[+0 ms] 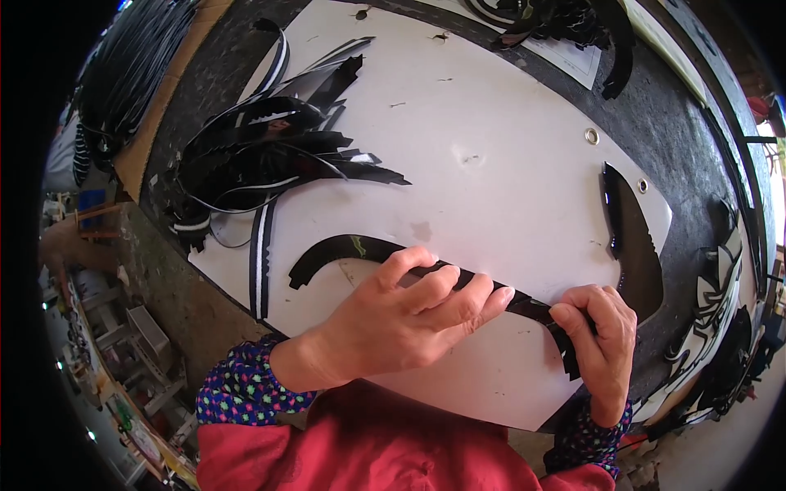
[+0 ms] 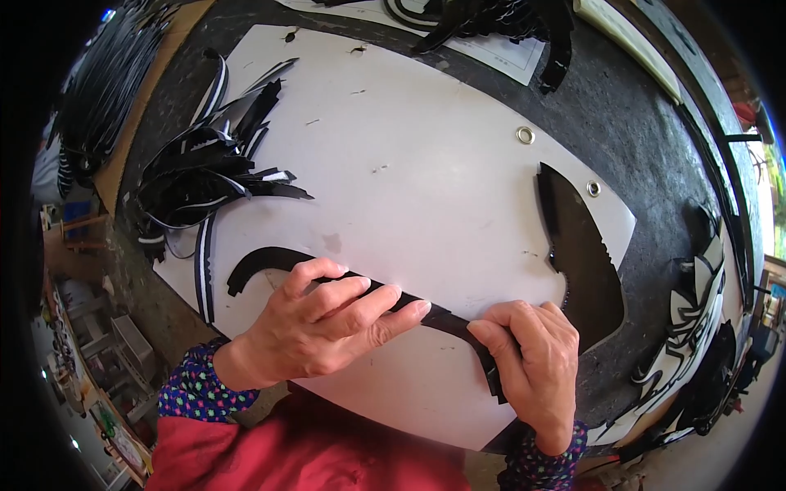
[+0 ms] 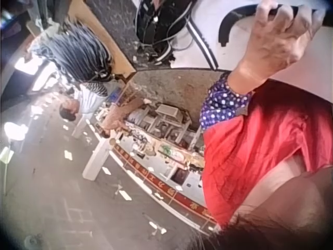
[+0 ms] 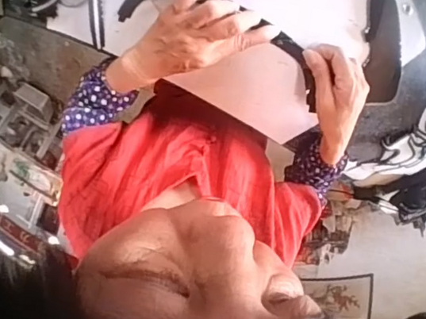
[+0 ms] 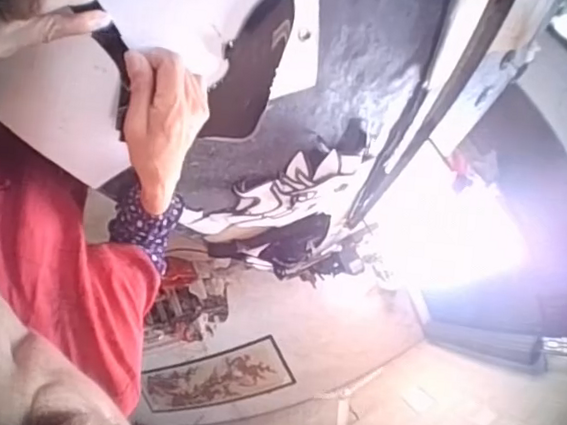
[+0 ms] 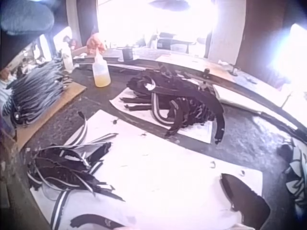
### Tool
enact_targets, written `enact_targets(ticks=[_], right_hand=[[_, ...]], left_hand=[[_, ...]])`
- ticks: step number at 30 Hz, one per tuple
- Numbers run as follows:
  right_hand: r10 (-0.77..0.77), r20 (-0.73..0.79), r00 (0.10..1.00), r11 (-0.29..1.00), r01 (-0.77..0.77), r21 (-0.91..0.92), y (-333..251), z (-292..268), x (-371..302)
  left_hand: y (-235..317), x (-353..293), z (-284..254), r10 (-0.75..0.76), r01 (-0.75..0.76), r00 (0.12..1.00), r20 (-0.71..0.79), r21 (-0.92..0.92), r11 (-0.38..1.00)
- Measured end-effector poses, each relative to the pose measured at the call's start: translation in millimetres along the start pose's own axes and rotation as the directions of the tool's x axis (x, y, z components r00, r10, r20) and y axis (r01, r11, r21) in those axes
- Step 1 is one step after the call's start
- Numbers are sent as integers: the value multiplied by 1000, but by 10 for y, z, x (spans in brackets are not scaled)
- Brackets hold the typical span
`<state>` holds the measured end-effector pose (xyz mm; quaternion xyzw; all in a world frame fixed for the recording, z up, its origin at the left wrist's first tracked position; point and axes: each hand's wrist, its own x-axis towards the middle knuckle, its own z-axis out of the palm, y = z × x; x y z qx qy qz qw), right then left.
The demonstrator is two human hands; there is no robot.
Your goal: Organizing and manually assembling leather or synthetic shoe upper components on a factory workbench.
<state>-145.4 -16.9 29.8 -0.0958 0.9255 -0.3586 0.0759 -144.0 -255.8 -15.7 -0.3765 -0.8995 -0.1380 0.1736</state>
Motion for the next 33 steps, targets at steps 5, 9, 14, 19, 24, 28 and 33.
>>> enact_targets(ticks=[5,9,14,19,24,28,33], right_hand=[[22,14,1000,1000,-22,-14,-12,-11,10],[-13,76,997,1000,13,-6,30,-65,21],[30,51,998,998,-32,53,28,-72,28],[6,17,1000,1000,-6,16,27,-24,37],[6,28,1000,1000,-6,-1,16,-29,45],[-3,16,1000,1000,4,-13,19,-16,50],[-18,25,1000,999,19,-40,8,-13,51]], left_hand=[[-8,6,-2,5,-5,1000,7,0,1000],[-8,14,-8,-5,5,1000,-1,-9,1000],[-3,7,1,-6,6,1000,-3,0,1000],[-9,8,-3,0,0,1000,8,2,1000],[-17,15,-15,2,-2,1000,16,-7,1000],[-11,14,-10,-4,4,1000,15,-11,1000],[-9,16,-13,-10,10,1000,6,-6,1000]])
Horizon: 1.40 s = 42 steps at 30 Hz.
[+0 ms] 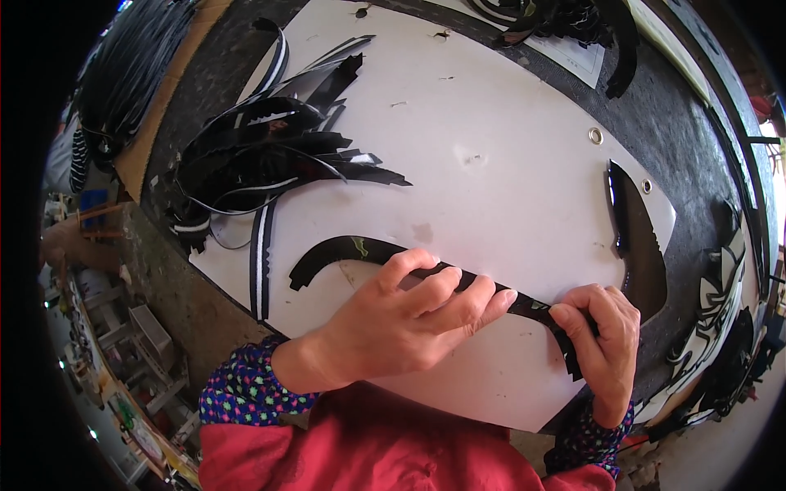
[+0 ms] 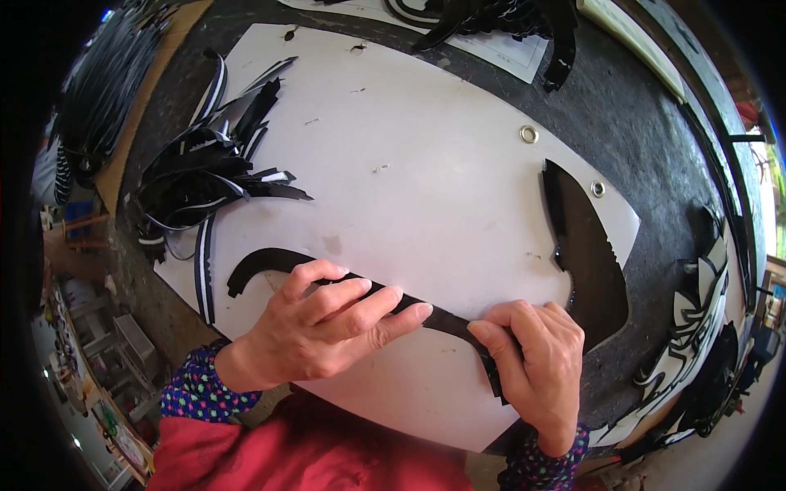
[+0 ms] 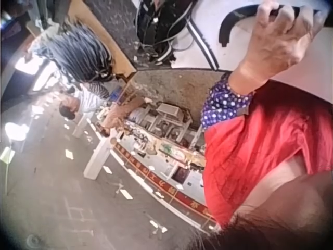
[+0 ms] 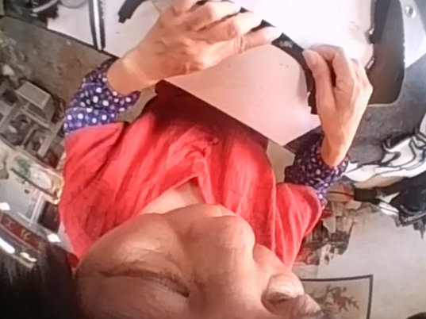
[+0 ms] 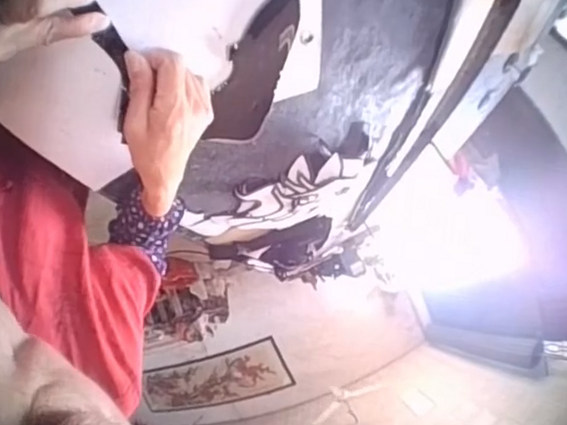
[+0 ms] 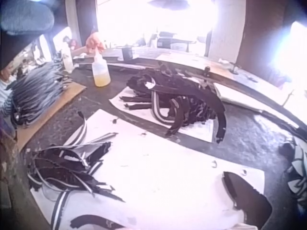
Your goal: Organizing and manually assembling leather or synthetic shoe upper components on a factory workbench.
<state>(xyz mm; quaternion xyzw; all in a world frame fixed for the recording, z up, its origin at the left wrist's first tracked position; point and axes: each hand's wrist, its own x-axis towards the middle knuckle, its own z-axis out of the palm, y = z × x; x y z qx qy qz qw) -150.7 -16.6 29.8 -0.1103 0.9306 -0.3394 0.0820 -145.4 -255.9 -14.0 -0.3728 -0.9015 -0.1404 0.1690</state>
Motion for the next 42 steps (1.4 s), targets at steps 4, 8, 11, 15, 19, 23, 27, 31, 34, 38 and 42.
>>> enact_targets(ticks=[4,8,11,15,19,23,27,31,34,38,42], right_hand=[[-14,-16,1000,1000,14,-14,2,10,-7],[-18,8,1000,999,18,-29,-4,-18,-2],[-4,57,998,1000,2,31,14,-98,-13],[21,56,998,994,-26,102,21,-84,-25],[15,14,1000,999,-16,50,-2,-11,-18],[20,16,1000,1000,-21,23,-18,-15,-16],[24,16,1000,1000,-24,9,-15,-12,-17],[22,10,1000,1000,-22,11,-16,-6,-15],[27,15,1000,1000,-27,2,-19,-7,-11],[26,13,1000,1000,-26,-8,-26,-9,-5],[28,18,999,999,-28,-22,-32,-7,3]], left_hand=[[5,1,16,5,-5,1000,-9,0,1000],[5,-3,12,5,-5,1000,-6,5,1000],[6,-5,16,3,-2,1000,-10,8,1000],[4,-1,21,5,-5,1000,-15,8,1000],[-2,-2,13,13,-13,1000,-3,20,1000],[-3,-3,10,9,-9,1000,-3,4,1000],[-4,-6,11,11,-11,1000,0,6,1000],[-4,-3,14,10,-10,1000,-6,7,1000],[-6,-4,11,14,-14,1000,-1,10,1000],[1,-5,20,9,-9,1000,-7,7,1000],[-2,0,20,6,-6,1000,-12,4,1000]])
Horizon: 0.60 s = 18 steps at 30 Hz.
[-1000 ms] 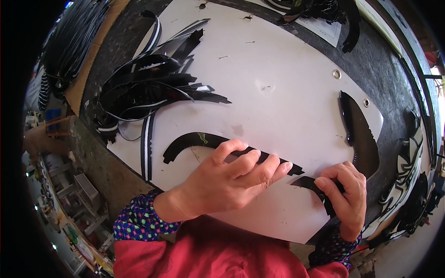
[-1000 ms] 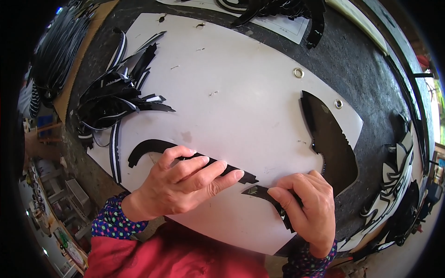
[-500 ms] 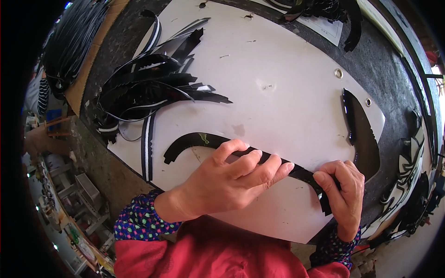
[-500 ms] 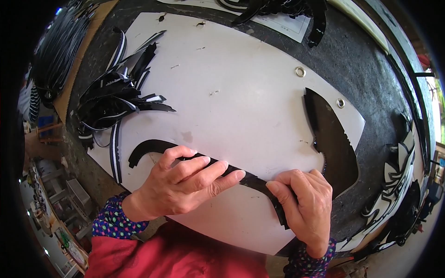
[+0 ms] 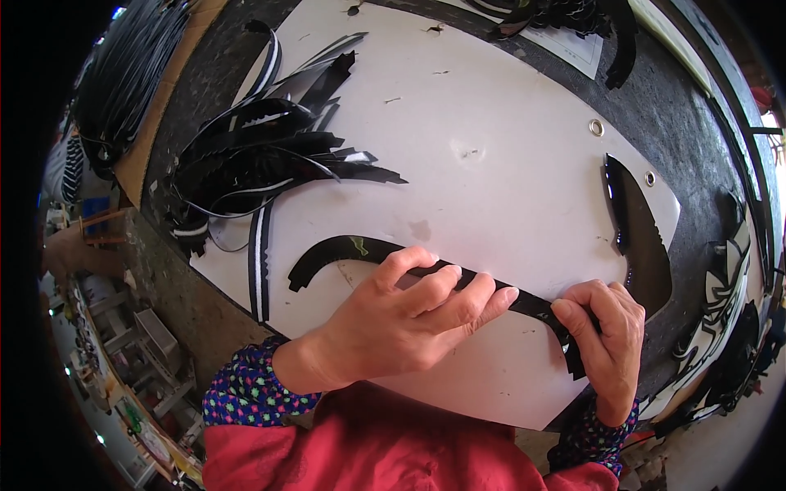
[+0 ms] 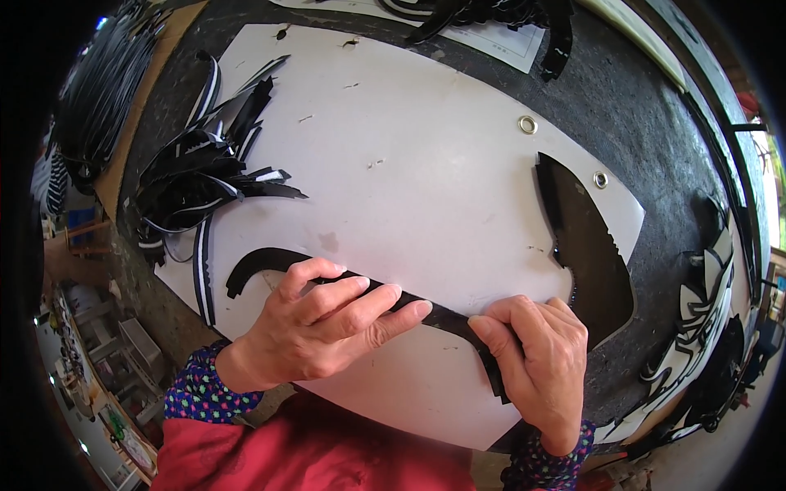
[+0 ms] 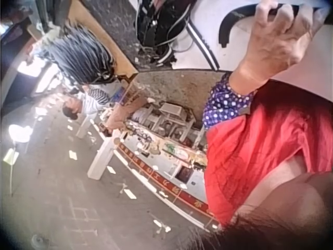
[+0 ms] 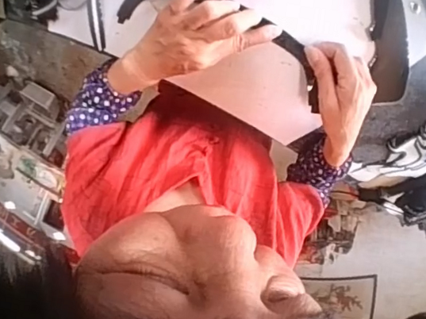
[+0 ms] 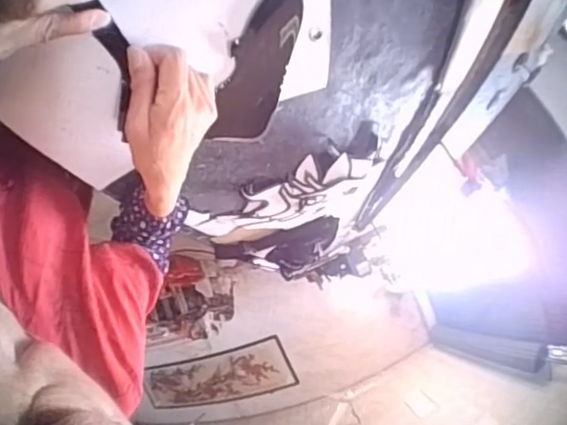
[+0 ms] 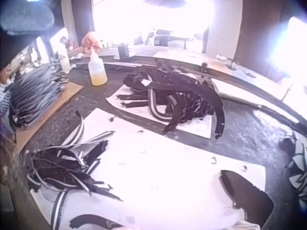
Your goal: Organizing and manually assembling leather or synthetic shoe upper components on a factory workbench.
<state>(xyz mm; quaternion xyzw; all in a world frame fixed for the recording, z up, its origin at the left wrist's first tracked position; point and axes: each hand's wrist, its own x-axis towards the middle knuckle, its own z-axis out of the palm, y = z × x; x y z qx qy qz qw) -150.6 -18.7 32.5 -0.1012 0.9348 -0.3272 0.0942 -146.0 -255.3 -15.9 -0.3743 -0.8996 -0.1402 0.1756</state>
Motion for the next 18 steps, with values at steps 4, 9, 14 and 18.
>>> enact_targets(ticks=[4,9,14,18], right_hand=[[2,-10,1000,1000,-2,1,2,8,-3],[4,-9,1000,1000,-4,-20,4,16,-5],[2,-9,1000,1000,-2,-30,9,7,-7],[-21,-14,1000,999,21,-30,13,13,0]], left_hand=[[3,-5,12,-2,2,1000,-8,-1,1000],[-2,-10,-2,-2,2,1000,-2,-24,1000],[-16,0,-29,29,-29,1000,1,-15,999],[-14,-10,-21,32,-32,999,-9,-16,999]])
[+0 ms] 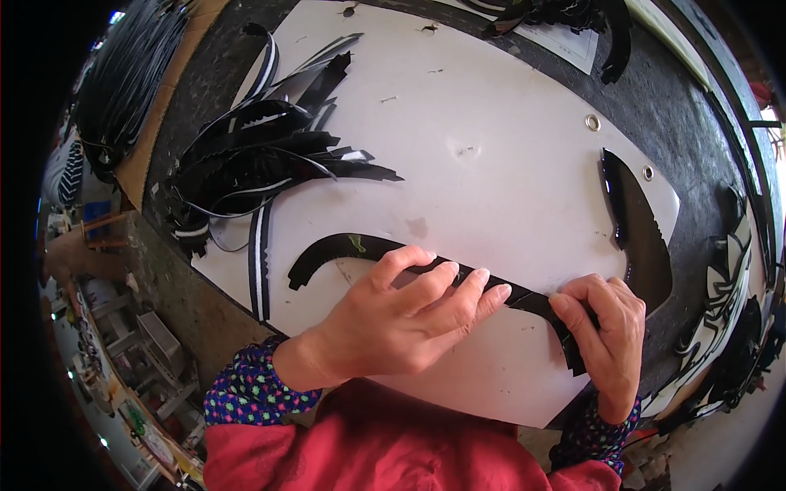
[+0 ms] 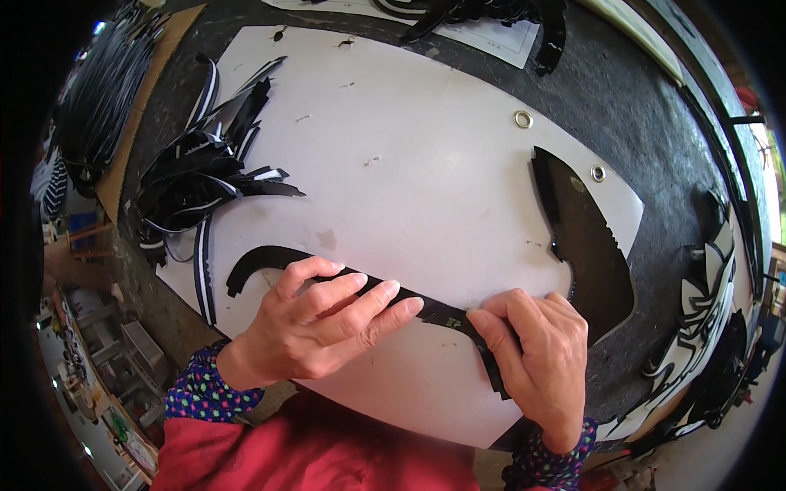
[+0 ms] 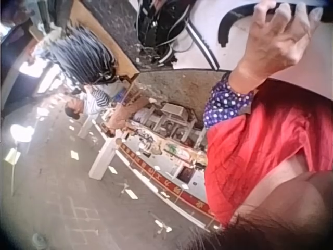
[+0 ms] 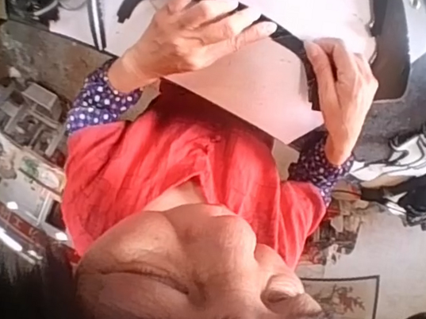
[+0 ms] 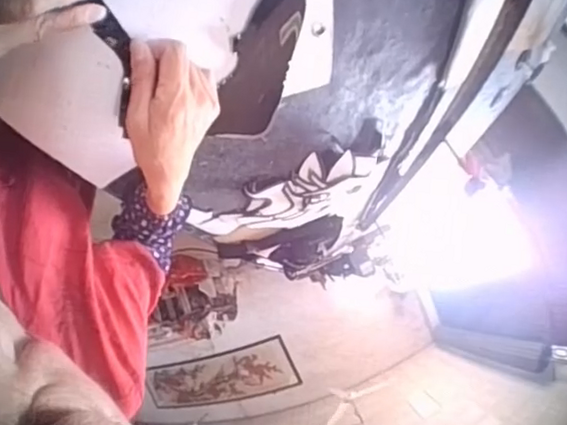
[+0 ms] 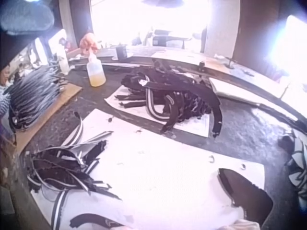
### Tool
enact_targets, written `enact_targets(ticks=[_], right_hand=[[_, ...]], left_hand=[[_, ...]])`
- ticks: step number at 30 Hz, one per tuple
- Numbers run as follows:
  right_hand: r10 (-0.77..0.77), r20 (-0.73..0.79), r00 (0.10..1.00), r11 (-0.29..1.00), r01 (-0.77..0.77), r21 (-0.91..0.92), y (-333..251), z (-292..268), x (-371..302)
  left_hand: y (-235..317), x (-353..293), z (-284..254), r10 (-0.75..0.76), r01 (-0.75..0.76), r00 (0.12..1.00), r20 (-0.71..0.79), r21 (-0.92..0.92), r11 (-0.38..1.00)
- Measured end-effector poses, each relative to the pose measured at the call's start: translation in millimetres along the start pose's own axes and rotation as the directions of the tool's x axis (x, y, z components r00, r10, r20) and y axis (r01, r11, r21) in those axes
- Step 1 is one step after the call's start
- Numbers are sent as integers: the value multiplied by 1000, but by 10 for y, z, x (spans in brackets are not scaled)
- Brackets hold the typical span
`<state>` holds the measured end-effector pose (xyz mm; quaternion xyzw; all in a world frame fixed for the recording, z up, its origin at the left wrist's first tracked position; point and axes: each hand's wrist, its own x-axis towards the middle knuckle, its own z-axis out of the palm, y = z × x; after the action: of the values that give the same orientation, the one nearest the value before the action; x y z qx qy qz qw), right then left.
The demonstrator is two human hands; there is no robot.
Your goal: Organizing and manually assembling leather or synthetic shoe upper components on a factory workbench.
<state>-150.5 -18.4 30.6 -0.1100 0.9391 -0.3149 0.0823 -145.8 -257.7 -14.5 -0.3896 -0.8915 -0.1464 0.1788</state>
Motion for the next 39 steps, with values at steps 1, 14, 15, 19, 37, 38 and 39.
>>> enact_targets(ticks=[1,14,15,19,37,38,39], right_hand=[[2,-1,1000,1000,-2,0,2,0,0],[8,33,999,997,-10,71,58,-68,-2],[33,55,998,993,-38,108,74,-92,-10],[49,57,997,984,-57,166,100,-102,-16],[-21,84,996,992,11,124,94,-111,-7],[-20,84,996,992,9,124,104,-119,-18],[14,77,997,986,-27,167,111,-125,-31]], left_hand=[[0,2,6,1,-1,1000,0,-2,1000],[-1,-1,24,-14,14,999,-29,3,1000],[0,4,24,-19,19,999,-34,-3,1000],[7,5,20,-17,17,1000,-20,11,1000],[-4,-12,22,-5,5,1000,6,12,1000],[-2,-14,27,-7,7,1000,1,13,1000],[-2,-16,30,-10,10,1000,-3,14,1000]])
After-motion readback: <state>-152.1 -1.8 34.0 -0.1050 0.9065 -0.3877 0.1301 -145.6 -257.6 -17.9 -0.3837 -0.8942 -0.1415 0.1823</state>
